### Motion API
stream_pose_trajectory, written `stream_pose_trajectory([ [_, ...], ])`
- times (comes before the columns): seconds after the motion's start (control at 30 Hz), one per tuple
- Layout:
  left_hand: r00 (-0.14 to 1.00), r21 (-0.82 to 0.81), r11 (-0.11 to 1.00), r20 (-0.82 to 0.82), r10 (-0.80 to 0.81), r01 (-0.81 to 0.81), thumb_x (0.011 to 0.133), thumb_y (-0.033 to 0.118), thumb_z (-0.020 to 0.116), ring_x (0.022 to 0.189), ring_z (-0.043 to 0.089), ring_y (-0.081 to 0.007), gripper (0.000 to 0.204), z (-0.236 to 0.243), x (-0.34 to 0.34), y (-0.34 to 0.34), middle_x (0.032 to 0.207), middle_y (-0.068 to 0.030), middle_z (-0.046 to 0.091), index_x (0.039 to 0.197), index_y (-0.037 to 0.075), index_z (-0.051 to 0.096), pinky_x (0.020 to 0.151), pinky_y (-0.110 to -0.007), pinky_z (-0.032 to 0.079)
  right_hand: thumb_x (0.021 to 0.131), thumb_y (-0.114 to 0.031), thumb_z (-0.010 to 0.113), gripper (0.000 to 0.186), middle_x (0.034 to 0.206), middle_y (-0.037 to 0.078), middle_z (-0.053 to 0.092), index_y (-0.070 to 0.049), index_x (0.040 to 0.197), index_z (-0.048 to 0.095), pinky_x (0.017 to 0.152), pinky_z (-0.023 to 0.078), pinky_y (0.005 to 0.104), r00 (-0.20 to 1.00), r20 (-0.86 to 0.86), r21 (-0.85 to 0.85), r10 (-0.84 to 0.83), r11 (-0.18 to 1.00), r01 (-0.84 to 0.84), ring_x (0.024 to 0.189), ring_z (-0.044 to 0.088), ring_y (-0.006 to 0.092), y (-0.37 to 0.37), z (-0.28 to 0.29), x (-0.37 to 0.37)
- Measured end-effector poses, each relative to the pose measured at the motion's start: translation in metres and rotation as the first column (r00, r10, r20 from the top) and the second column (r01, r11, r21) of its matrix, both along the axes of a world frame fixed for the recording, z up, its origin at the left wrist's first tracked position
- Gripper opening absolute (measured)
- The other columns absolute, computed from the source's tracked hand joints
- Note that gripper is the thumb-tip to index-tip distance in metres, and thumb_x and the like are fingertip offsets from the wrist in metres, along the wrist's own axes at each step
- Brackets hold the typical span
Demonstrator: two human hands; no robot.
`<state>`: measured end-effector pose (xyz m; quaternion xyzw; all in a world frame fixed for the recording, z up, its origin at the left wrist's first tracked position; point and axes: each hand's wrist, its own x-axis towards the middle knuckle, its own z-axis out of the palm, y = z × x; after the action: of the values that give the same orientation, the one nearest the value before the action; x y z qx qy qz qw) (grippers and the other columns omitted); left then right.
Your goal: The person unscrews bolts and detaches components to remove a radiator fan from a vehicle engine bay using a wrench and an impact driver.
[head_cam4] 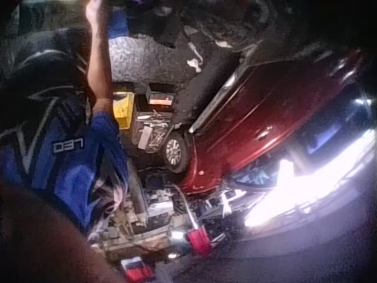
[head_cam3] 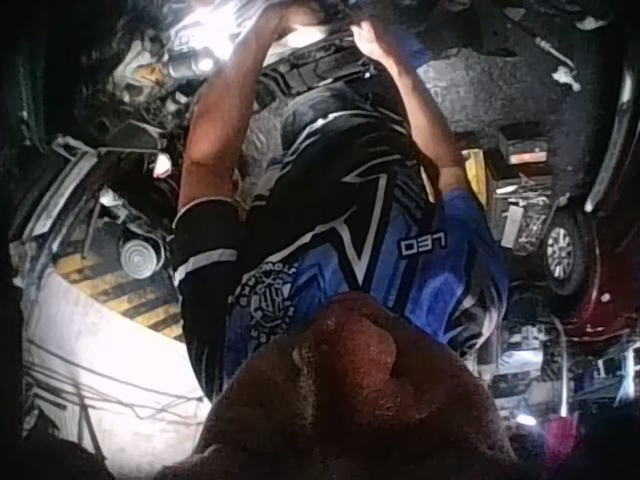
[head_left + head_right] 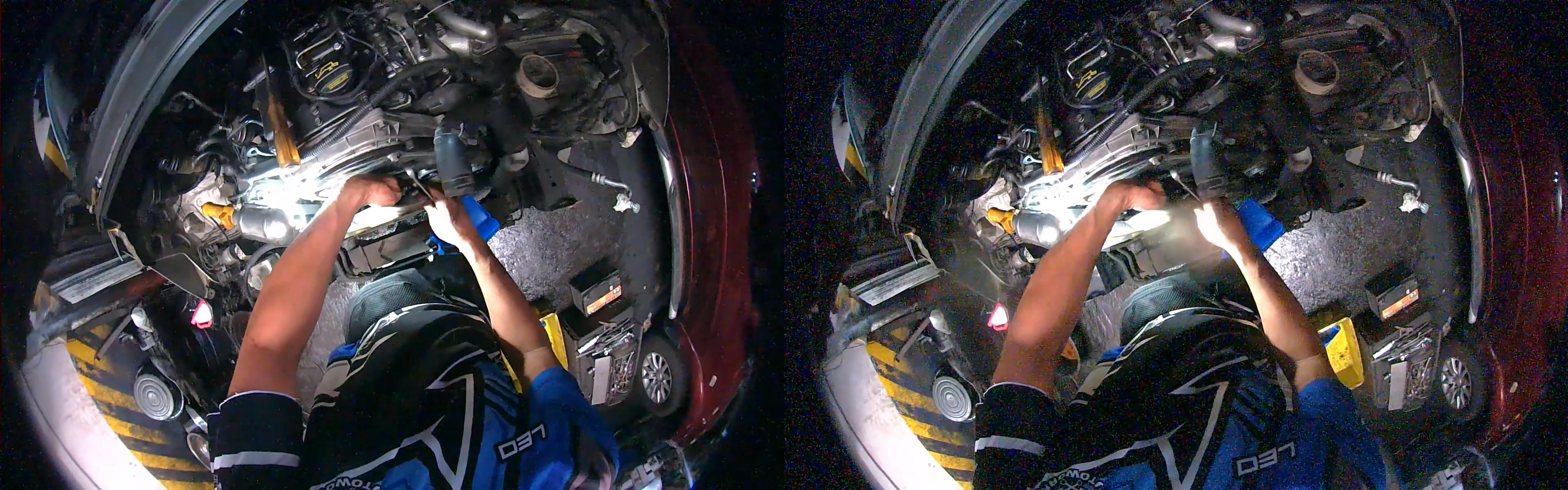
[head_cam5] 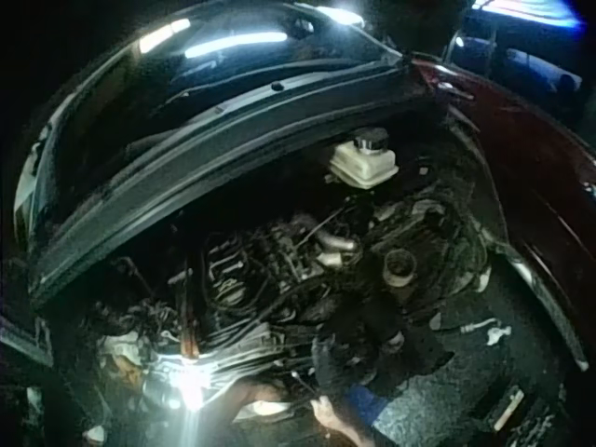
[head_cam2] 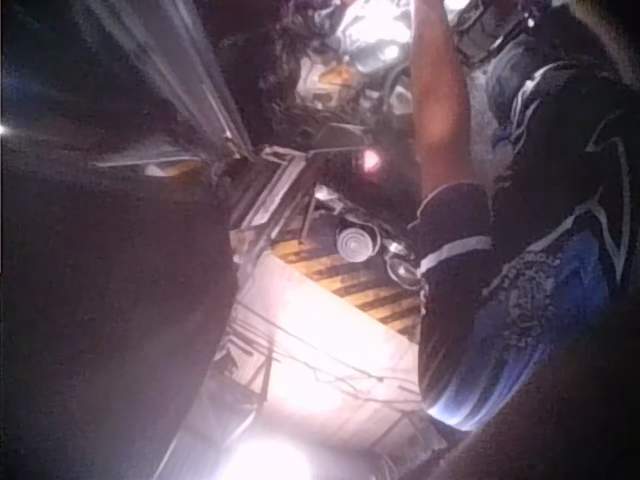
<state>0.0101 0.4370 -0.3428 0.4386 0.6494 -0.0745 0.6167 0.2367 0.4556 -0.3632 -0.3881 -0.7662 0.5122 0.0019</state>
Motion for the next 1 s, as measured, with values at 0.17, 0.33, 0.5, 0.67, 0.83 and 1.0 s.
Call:
stream_pose_trajectory([
  [0.17,0.903,0.022,0.915,-0.174,-0.393,0.403,0.088,0.036,0.041,0.095,0.049,-0.0218,0.032,-0.005,0.003,0.002,0.106,-0.006,0.054,0.107,0.014,0.056,0.083,-0.035,0.041,0.088,-0.02,0.059,0.024,0.077,0.019,0.059,-0.007,0.108,0.057,0.063,0.049,0.042,0.984,-0.152,0.592,0.091,0.805,0.017,0.068,0.058,0.0359,0.004,0.031,0.017],
  [0.33,0.874,0.003,0.886,-0.165,-0.458,0.464,0.088,0.038,0.041,0.106,0.051,-0.024,0.039,-0.019,-0.003,0.004,0.118,-0.0077,0.055,0.116,0.015,0.055,0.089,-0.034,0.041,0.09,-0.019,0.053,0.022,0.074,0.014,0.059,-0.003,0.105,0.057,0.067,0.048,0.0455,0.948,-0.108,0.787,0.299,0.608,-0.102,0.071,0.06,0.0346,0.015,0.031,0.045],
  [0.5,0.89,-0.008,0.904,-0.175,-0.422,0.427,0.087,0.038,0.043,0.113,0.052,-0.0252,0.043,-0.01,0.0,0.004,0.125,-0.0087,0.056,0.122,0.017,0.055,0.092,-0.034,0.041,0.089,-0.02,0.051,0.023,0.088,0.021,0.061,-0.006,0.107,0.057,0.071,0.048,0.0489,0.993,-0.031,0.226,0.113,0.968,-0.104,0.08,0.058,0.0416,0.028,0.071,0.043],
  [0.67,0.911,0.088,0.942,-0.297,-0.285,0.324,0.085,0.036,0.046,0.113,0.052,-0.0255,0.041,0.032,0.013,0.001,0.124,-0.009,0.056,0.121,0.018,0.056,0.092,-0.035,0.042,0.087,-0.015,0.051,0.013,0.079,0.021,0.062,-0.005,0.093,0.057,0.066,0.048,0.0491,0.982,-0.037,0.458,0.183,0.877,-0.146,0.076,0.06,0.0402,0.037,0.072,0.041],
  [0.83,0.852,-0.046,0.891,-0.273,-0.447,0.452,0.085,0.037,0.043,0.115,0.051,-0.0259,0.042,0.05,0.011,0.008,0.125,-0.009,0.055,0.12,0.018,0.057,0.093,-0.035,0.041,0.086,-0.014,0.05,0.013,0.075,0.022,0.061,-0.005,0.093,0.055,0.06,0.048,0.0488,0.963,-0.087,0.392,0.256,0.897,-0.203,0.07,0.06,0.0395,0.045,0.075,0.028],
  [1.0,0.823,-0.042,0.875,-0.32,-0.47,0.483,0.087,0.037,0.04,0.108,0.052,-0.0254,0.04,0.066,0.021,0.012,0.119,-0.0105,0.057,0.114,0.014,0.058,0.091,-0.036,0.041,0.084,-0.014,0.053,0.019,0.083,0.017,0.063,-0.011,0.101,0.061,0.058,0.049,0.0465,0.946,0.027,0.549,0.324,0.786,-0.285,0.069,0.061,0.0343,0.046,0.046,0.028],
])
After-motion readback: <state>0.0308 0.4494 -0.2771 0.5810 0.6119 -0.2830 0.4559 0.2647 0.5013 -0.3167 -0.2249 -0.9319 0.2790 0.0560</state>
